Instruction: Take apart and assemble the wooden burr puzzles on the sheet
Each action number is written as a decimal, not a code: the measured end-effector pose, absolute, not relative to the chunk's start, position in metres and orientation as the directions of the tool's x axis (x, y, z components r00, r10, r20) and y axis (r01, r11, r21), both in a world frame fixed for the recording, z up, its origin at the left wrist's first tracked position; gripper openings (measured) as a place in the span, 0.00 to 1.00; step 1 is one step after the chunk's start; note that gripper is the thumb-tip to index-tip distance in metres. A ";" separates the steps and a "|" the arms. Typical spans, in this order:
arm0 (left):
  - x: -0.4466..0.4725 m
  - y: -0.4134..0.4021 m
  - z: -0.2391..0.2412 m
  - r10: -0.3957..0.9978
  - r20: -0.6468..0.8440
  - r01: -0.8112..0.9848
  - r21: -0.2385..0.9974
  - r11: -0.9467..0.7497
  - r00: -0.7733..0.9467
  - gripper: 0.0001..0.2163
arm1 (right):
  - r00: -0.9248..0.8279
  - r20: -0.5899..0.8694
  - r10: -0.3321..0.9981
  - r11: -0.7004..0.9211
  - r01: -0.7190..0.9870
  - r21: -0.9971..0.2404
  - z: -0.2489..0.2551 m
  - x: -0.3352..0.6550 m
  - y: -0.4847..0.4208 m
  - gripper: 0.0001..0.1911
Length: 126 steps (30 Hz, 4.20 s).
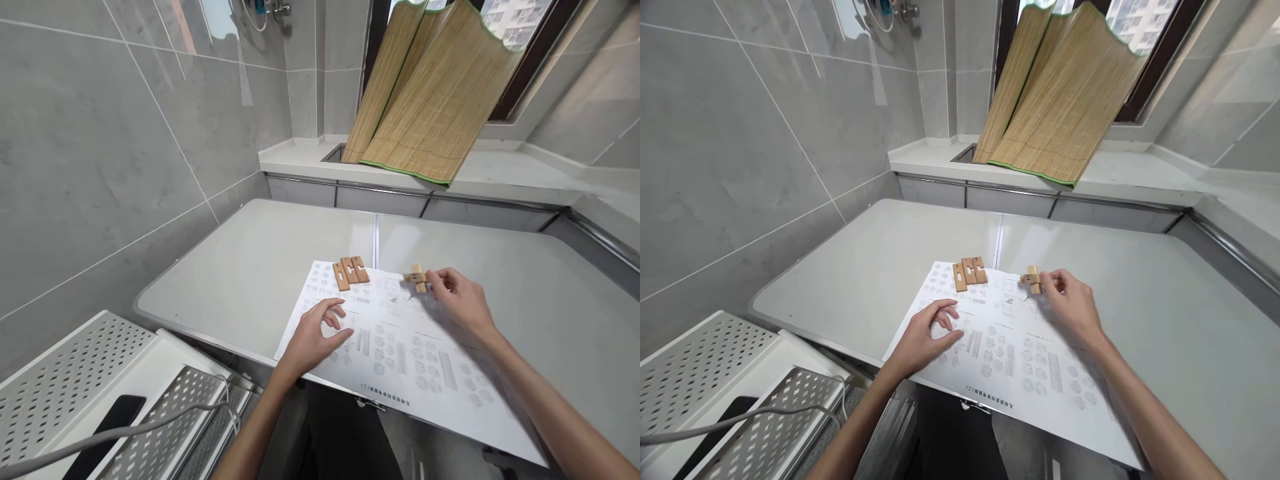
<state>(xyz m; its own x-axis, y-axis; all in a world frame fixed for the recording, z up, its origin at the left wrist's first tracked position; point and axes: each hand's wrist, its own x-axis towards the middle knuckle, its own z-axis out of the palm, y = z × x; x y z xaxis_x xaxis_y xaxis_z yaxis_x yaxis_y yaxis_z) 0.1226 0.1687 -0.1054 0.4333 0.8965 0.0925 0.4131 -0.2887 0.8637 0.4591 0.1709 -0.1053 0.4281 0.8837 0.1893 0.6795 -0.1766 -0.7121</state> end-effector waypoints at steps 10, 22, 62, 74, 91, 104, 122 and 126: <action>0.123 0.170 -0.103 0.897 0.135 0.404 0.857 -0.319 0.420 0.17 | 0.572 0.167 0.803 -0.424 0.746 -0.513 -0.125 0.529 0.145 0.22; 0.124 0.172 -0.103 0.883 0.182 0.426 0.822 -0.379 0.433 0.14 | 0.585 0.114 0.803 -0.422 0.693 -0.584 -0.116 0.524 0.117 0.26; 0.158 0.173 -0.100 0.682 0.250 0.484 0.543 -0.686 0.687 0.35 | 0.288 0.101 0.952 -0.068 0.523 -0.850 -0.130 0.431 0.024 0.24; 0.106 0.165 -0.115 0.729 0.302 0.521 0.538 -0.662 0.614 0.33 | -0.027 0.253 0.967 0.197 0.705 -0.681 -0.112 0.355 0.062 0.19; 0.101 0.163 -0.117 0.810 0.269 0.465 0.706 -0.534 0.522 0.34 | -0.041 0.331 0.943 0.251 0.742 -0.622 -0.130 0.338 0.084 0.22; 0.100 0.167 -0.109 0.918 0.138 0.286 0.924 -0.254 0.371 0.35 | -0.111 0.323 0.940 0.308 0.682 -0.663 -0.128 0.340 0.090 0.12; 0.106 0.155 -0.092 0.830 -0.156 -0.613 0.605 0.509 0.536 0.29 | -0.239 0.232 0.943 0.256 0.073 -0.964 -0.053 0.300 0.066 0.10; 0.094 0.154 -0.095 0.790 -0.114 -0.577 0.622 0.529 0.602 0.32 | -0.298 0.189 0.935 0.206 0.024 -0.978 -0.051 0.305 0.062 0.11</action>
